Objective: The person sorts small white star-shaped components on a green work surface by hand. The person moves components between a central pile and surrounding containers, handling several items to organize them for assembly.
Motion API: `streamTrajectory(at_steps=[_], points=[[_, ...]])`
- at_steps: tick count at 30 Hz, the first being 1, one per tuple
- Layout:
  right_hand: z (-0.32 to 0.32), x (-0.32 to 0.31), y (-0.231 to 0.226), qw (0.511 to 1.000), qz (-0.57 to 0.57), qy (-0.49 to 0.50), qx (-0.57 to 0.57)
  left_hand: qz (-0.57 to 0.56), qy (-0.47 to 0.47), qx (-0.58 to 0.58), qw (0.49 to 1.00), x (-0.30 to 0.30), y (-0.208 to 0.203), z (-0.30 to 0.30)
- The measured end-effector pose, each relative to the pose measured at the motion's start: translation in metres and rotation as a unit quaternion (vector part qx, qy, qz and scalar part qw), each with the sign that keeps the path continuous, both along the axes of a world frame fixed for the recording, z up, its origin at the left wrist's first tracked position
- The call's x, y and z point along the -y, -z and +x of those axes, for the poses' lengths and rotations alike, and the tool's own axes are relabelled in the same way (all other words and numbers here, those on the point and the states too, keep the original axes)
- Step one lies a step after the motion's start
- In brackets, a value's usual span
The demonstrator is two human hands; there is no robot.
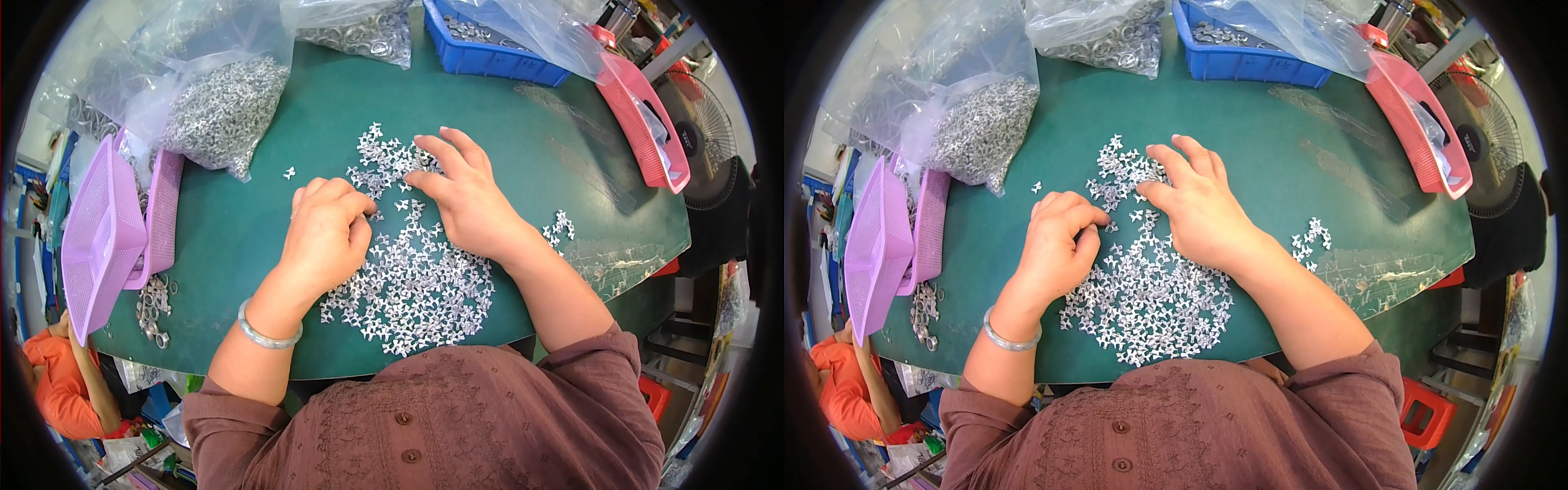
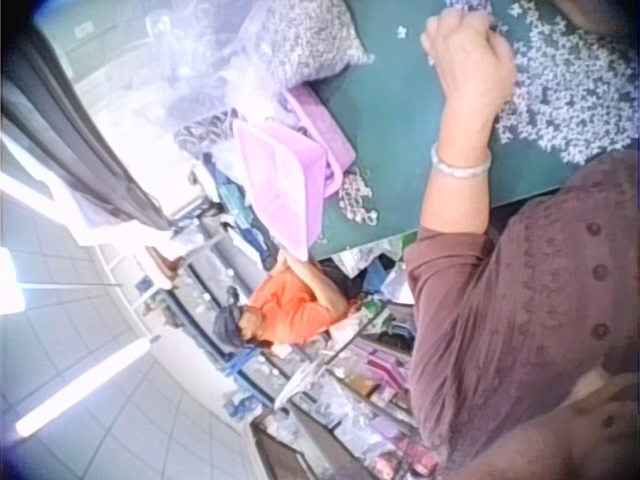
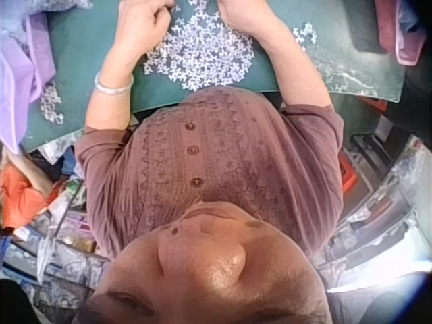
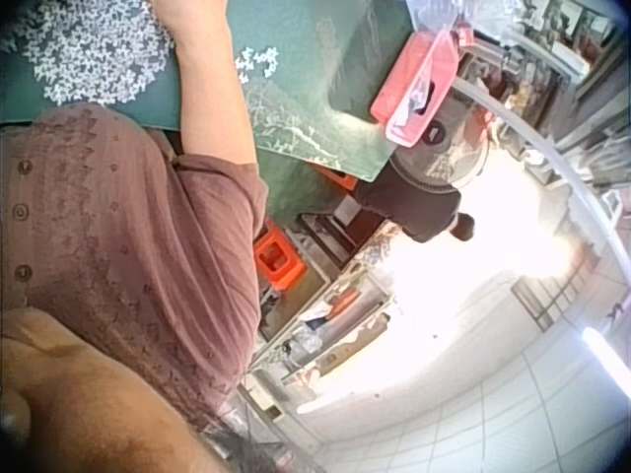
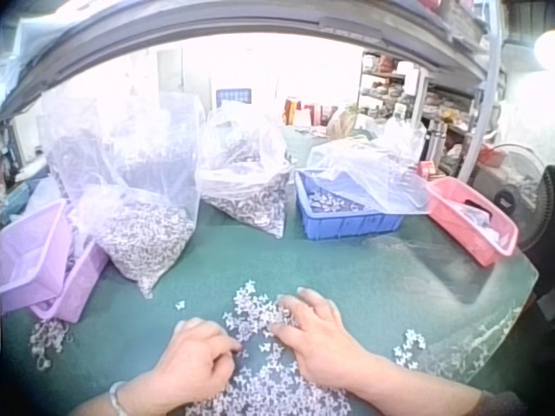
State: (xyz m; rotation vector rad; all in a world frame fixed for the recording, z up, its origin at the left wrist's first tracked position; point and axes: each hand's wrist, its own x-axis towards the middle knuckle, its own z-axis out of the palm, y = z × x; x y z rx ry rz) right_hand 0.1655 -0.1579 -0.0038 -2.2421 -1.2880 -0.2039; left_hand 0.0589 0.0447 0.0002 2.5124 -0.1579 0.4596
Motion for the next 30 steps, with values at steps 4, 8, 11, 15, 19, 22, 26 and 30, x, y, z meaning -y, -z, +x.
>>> streamTrajectory(at_steps=[4, 8, 11, 15, 19, 22, 26, 30], points=[[-0.003, 0.001, -0.007, 0.999, -0.049, -0.018, 0.0, 0.007, -0.017, 0.005, 1.0, -0.003, 0.001, -0.001], [0.001, 0.005, -0.006, 0.999, -0.034, -0.016, -0.016, 0.005, -0.015, -0.015, 1.0, -0.006, -0.001, -0.001], [-0.001, 0.003, -0.006, 0.999, -0.036, -0.011, -0.031, -0.01, -0.003, -0.012, 1.0, -0.006, -0.001, -0.001], [-0.005, 0.003, -0.008, 0.998, -0.046, -0.023, -0.023, -0.001, -0.013, -0.02, 1.0, -0.007, -0.001, -0.002], [-0.001, 0.008, -0.011, 0.997, -0.043, -0.057, -0.024, -0.003, 0.001, -0.029, 1.0, -0.006, -0.002, -0.003], [0.005, 0.009, -0.004, 1.0, -0.006, -0.011, -0.013, -0.01, 0.042, -0.04, 0.998, -0.002, -0.003, -0.003], [0.003, 0.01, -0.002, 0.999, -0.027, 0.031, 0.012, -0.013, 0.08, -0.055, 0.995, 0.002, -0.005, -0.004], [0.002, 0.01, -0.007, 1.0, -0.022, -0.011, 0.004, -0.001, 0.075, -0.035, 0.997, 0.01, -0.006, -0.004]])
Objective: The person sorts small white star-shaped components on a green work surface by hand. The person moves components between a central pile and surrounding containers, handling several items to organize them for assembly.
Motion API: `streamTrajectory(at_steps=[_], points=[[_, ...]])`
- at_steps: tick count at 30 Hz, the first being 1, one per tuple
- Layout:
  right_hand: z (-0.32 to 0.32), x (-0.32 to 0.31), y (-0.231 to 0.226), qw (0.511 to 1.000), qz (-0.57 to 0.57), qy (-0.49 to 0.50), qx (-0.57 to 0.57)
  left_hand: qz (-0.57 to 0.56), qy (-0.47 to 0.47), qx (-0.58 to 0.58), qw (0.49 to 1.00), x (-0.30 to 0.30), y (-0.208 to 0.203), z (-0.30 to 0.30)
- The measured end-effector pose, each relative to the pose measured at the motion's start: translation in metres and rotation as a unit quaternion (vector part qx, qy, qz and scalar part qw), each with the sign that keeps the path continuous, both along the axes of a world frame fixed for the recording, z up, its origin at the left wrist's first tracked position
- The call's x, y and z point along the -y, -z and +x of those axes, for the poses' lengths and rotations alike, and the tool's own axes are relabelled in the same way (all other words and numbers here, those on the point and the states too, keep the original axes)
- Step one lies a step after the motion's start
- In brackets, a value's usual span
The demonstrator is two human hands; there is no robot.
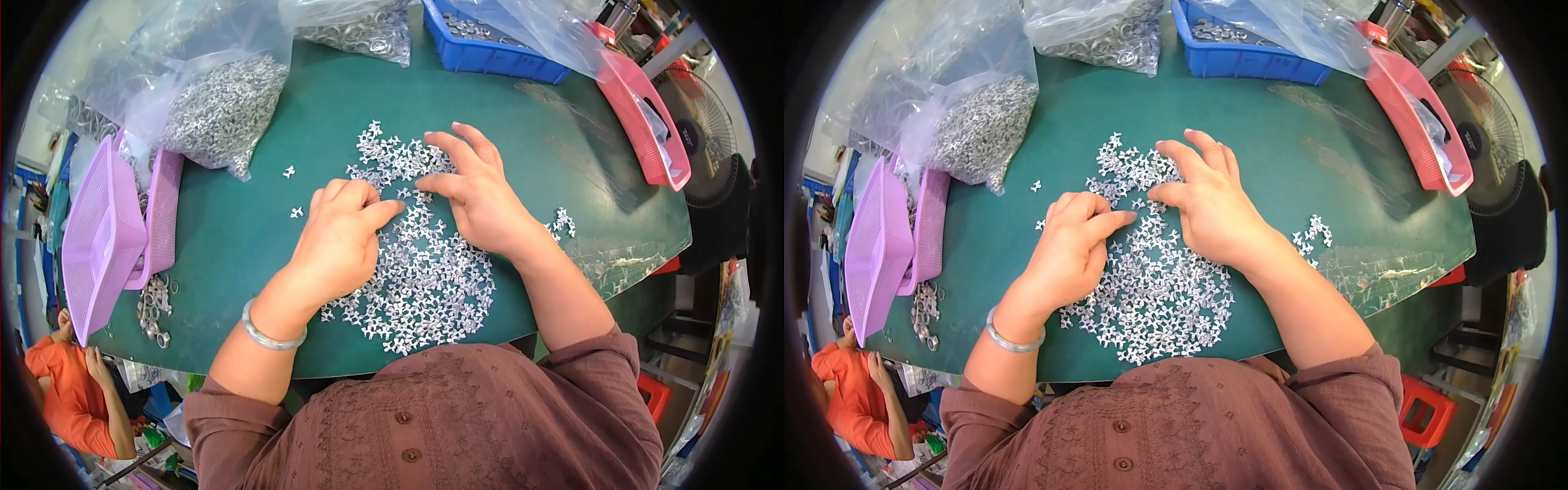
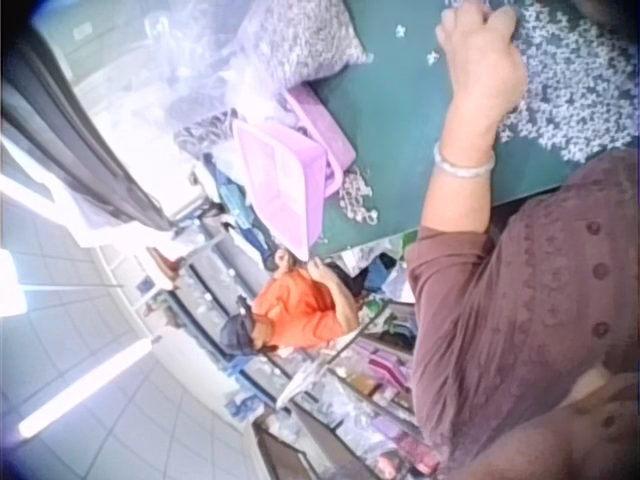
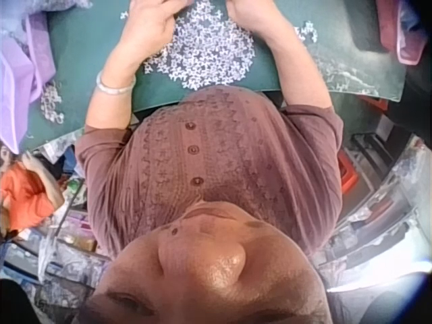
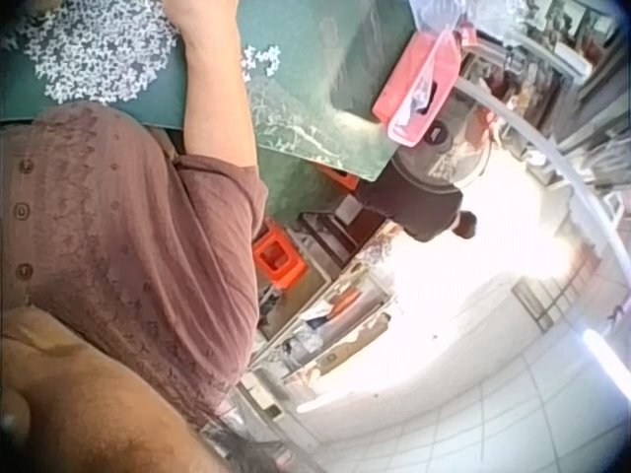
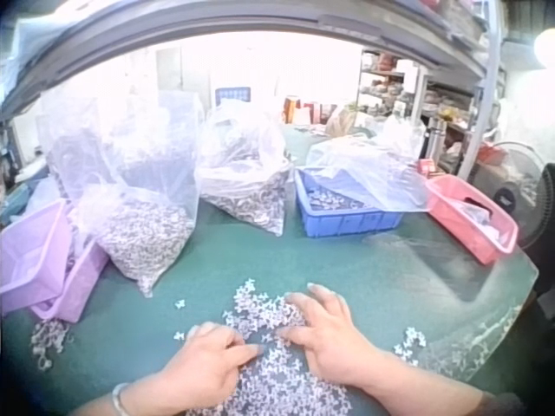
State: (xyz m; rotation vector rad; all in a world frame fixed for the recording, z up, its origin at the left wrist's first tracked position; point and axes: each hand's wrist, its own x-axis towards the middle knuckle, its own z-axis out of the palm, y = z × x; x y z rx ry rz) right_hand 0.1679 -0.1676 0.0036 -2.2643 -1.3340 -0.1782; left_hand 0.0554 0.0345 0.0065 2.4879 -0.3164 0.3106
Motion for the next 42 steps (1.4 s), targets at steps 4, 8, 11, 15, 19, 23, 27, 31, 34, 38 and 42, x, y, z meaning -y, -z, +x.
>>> streamTrajectory(at_steps=[4, 8, 11, 15, 19, 23, 27, 31, 34, 38, 42], points=[[0.001, 0.0, 0.002, 0.999, 0.033, 0.023, -0.019, 0.039, 0.018, -0.017, 0.999, 0.003, -0.001, 0.0], [0.0, 0.002, -0.002, 1.0, 0.006, -0.005, -0.013, 0.031, 0.026, -0.025, 0.999, 0.0, -0.002, -0.001], [0.001, 0.003, -0.001, 0.999, 0.029, 0.009, -0.011, 0.013, 0.027, -0.017, 0.999, 0.001, 0.0, 0.0], [0.002, 0.003, 0.0, 0.999, 0.034, 0.023, -0.025, 0.019, -0.019, 0.022, 0.999, -0.001, 0.005, 0.003], [0.002, 0.003, 0.0, 0.999, 0.025, 0.029, -0.027, 0.03, -0.052, 0.033, 0.998, 0.001, 0.004, 0.005], [-0.001, 0.001, 0.0, 0.999, -0.002, 0.024, -0.03, 0.039, -0.051, 0.051, 0.997, 0.004, 0.005, 0.008], [-0.003, -0.002, 0.0, 0.999, -0.019, -0.009, -0.033, 0.067, -0.037, 0.034, 0.996, 0.004, 0.002, 0.008], [-0.003, -0.001, 0.002, 0.999, -0.019, -0.005, -0.029, 0.056, -0.028, 0.028, 0.998, 0.003, 0.002, 0.008], [-0.001, 0.0, 0.003, 1.0, -0.009, 0.012, -0.021, 0.039, -0.036, 0.047, 0.997, 0.005, 0.004, 0.01], [0.001, 0.002, 0.002, 1.0, -0.01, -0.016, -0.016, 0.047, -0.017, 0.03, 0.998, 0.005, 0.003, 0.009], [0.003, 0.005, 0.003, 0.999, -0.026, -0.022, -0.014, 0.054, -0.011, 0.03, 0.998, 0.004, 0.004, 0.008]])
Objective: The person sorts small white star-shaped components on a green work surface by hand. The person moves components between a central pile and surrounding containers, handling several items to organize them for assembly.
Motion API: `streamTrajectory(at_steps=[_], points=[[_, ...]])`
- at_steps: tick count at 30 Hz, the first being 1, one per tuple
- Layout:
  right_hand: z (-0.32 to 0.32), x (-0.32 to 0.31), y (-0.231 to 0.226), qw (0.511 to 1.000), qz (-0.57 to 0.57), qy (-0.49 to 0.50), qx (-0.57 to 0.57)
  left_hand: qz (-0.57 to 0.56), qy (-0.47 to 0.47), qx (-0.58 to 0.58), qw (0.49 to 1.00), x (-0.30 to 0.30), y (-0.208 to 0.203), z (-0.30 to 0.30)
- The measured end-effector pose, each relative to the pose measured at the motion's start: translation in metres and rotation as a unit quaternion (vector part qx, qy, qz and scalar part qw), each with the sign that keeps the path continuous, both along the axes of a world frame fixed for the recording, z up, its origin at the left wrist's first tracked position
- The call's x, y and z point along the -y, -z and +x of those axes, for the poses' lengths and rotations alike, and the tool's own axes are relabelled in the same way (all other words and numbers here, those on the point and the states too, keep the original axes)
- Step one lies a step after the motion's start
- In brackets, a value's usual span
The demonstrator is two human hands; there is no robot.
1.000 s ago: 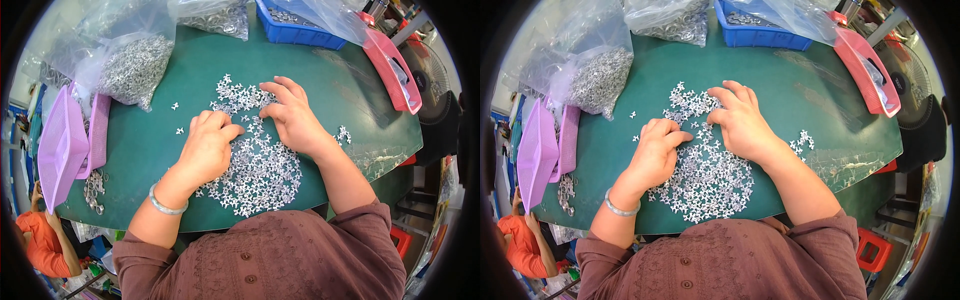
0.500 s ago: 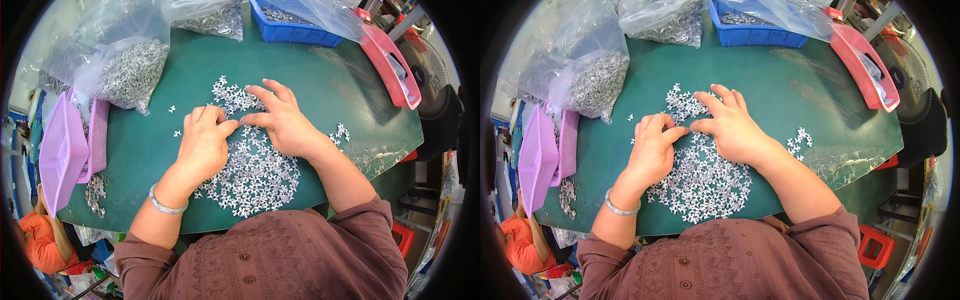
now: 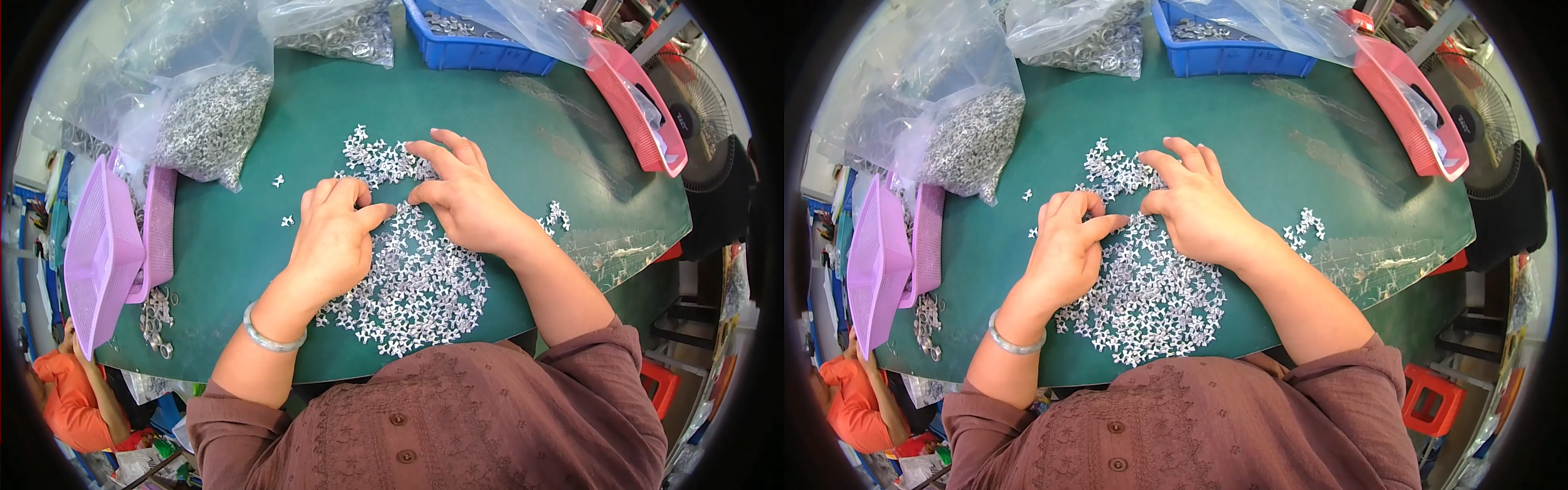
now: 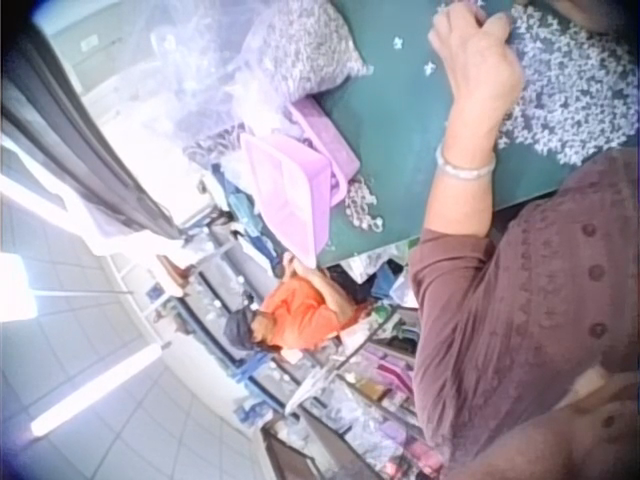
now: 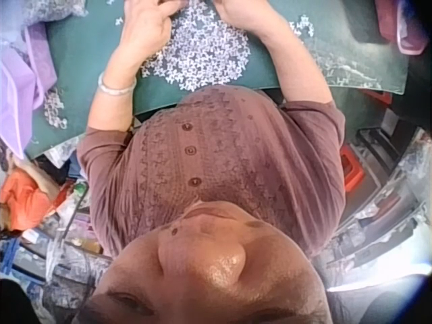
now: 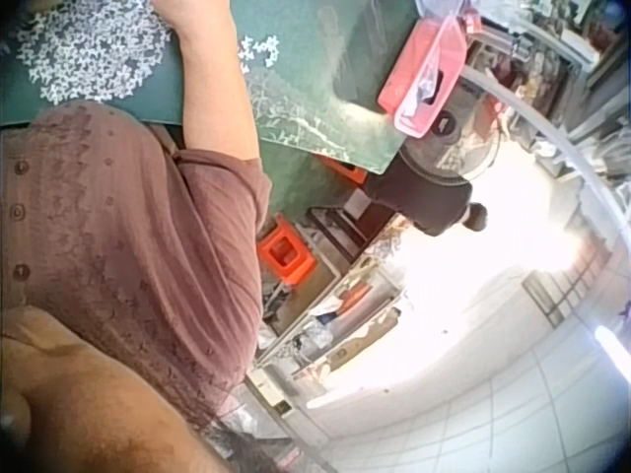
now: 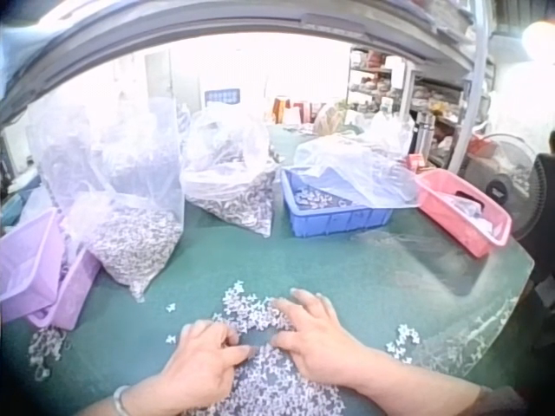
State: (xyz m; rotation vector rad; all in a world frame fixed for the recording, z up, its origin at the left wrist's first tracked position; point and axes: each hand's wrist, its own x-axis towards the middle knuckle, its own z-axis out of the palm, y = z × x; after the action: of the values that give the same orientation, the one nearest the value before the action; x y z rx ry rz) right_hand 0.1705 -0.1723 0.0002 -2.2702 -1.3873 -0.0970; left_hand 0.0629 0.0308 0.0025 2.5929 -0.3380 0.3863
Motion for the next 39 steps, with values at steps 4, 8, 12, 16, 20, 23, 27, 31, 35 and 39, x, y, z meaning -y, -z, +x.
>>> streamTrajectory(at_steps=[4, 8, 12, 16, 20, 23, 27, 31, 35, 39], points=[[0.0, -0.001, 0.0, 1.0, 0.009, 0.0, 0.007, -0.001, 0.013, -0.008, 1.0, -0.003, 0.0, 0.0], [0.001, -0.002, 0.001, 0.999, 0.029, -0.017, -0.013, -0.005, 0.005, 0.005, 1.0, -0.002, 0.0, 0.001], [0.0, -0.002, 0.0, 0.999, 0.027, -0.022, -0.01, -0.016, 0.012, 0.012, 1.0, 0.002, -0.001, 0.001], [-0.001, -0.003, 0.0, 0.999, 0.019, -0.021, -0.013, -0.012, 0.015, -0.004, 1.0, 0.0, -0.002, 0.001], [-0.002, -0.004, -0.002, 0.999, 0.019, -0.021, -0.022, -0.014, 0.013, 0.005, 1.0, 0.0, 0.001, 0.0], [-0.002, -0.003, -0.001, 0.999, 0.022, -0.021, -0.02, -0.01, 0.016, 0.007, 1.0, -0.001, 0.0, 0.0], [-0.001, -0.002, -0.003, 0.999, 0.021, -0.023, -0.021, -0.011, 0.018, 0.003, 1.0, 0.0, -0.001, 0.0], [0.002, 0.003, -0.007, 0.997, 0.029, -0.056, -0.04, -0.014, 0.052, -0.008, 0.999, 0.0, -0.005, -0.003], [0.005, -0.002, 0.001, 0.996, 0.056, 0.063, 0.005, -0.03, 0.092, -0.022, 0.995, 0.003, -0.005, -0.002], [0.002, -0.008, 0.007, 0.995, -0.018, 0.092, 0.038, -0.043, 0.101, -0.023, 0.994, 0.008, -0.001, -0.001]])
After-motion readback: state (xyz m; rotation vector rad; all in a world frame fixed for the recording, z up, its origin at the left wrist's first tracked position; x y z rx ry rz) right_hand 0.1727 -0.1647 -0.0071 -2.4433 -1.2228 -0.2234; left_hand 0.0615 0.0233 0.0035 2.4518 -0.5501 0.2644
